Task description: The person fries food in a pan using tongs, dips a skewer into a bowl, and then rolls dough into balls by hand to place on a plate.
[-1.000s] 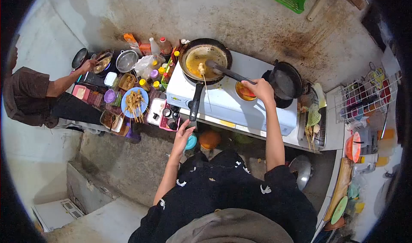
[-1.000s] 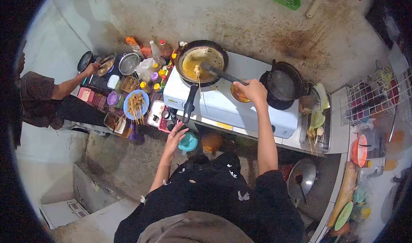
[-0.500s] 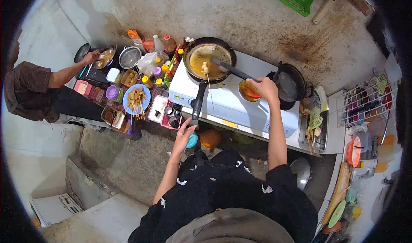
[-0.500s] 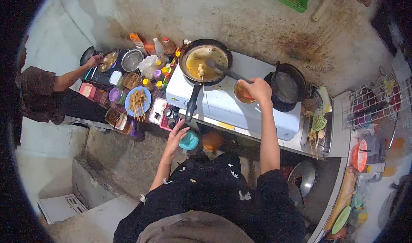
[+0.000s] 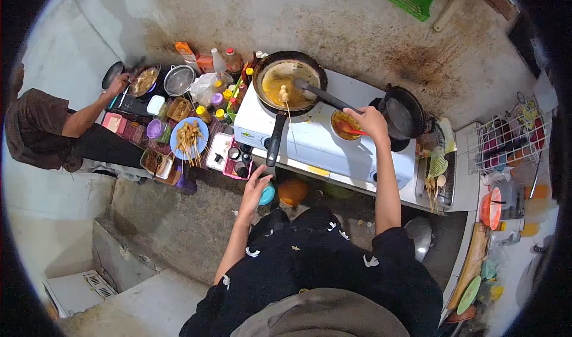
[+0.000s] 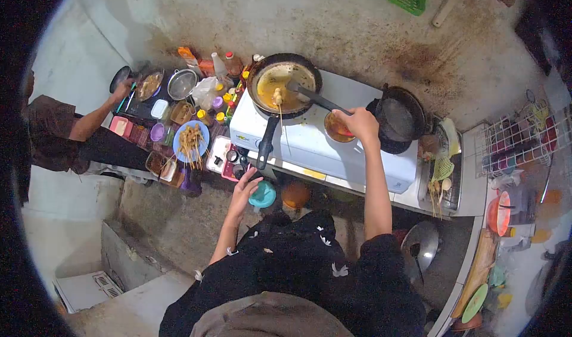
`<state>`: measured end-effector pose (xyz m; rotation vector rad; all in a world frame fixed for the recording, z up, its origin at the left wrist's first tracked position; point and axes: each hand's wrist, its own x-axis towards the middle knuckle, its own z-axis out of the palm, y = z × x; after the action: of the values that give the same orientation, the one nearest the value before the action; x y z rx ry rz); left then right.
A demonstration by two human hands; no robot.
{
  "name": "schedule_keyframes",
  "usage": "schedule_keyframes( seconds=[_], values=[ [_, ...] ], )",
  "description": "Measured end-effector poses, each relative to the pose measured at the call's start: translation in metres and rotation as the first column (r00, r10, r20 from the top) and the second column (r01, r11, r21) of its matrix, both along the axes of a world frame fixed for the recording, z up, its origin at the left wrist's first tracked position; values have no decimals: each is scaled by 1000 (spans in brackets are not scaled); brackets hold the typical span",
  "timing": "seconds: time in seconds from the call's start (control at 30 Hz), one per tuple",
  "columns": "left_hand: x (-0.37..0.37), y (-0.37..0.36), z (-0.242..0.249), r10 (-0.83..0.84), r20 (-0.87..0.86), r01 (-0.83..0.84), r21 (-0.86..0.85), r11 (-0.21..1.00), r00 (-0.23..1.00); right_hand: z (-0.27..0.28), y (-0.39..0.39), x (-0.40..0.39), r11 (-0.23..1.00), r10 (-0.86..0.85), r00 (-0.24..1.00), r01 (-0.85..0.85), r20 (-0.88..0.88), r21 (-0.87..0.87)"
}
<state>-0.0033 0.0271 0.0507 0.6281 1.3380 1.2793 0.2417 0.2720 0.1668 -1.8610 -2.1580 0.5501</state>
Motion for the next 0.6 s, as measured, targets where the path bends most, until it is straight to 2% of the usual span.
schedule_keyframes(
  seconds=[0.07,0.17,0.2,0.27,0.4,0.47,0.6],
  values=[
    [1,1,2,8,-3,-8,-4,1000,1000,10,-4,-4,993,34,999,-36,-19,-113],
    [1,1,3,15,6,-15,4,1000,1000,10,-4,-6,987,-20,995,5,-95,-161],
    [1,1,3,16,7,-16,3,1000,1000,10,-6,-7,987,-20,995,4,-95,-161],
    [2,1,4,21,0,-21,2,1000,1000,9,-8,-9,999,16,999,-14,30,-43],
    [2,1,6,26,0,-26,-9,1000,1000,9,-7,-9,990,19,997,-28,-68,-140],
    [1,1,1,5,-1,-5,-2,1000,1000,5,-6,-9,998,-2,1000,3,17,-59],
    [3,2,0,20,8,-20,9,1000,1000,4,-9,-8,997,56,998,-57,-14,-59]
  ],
)
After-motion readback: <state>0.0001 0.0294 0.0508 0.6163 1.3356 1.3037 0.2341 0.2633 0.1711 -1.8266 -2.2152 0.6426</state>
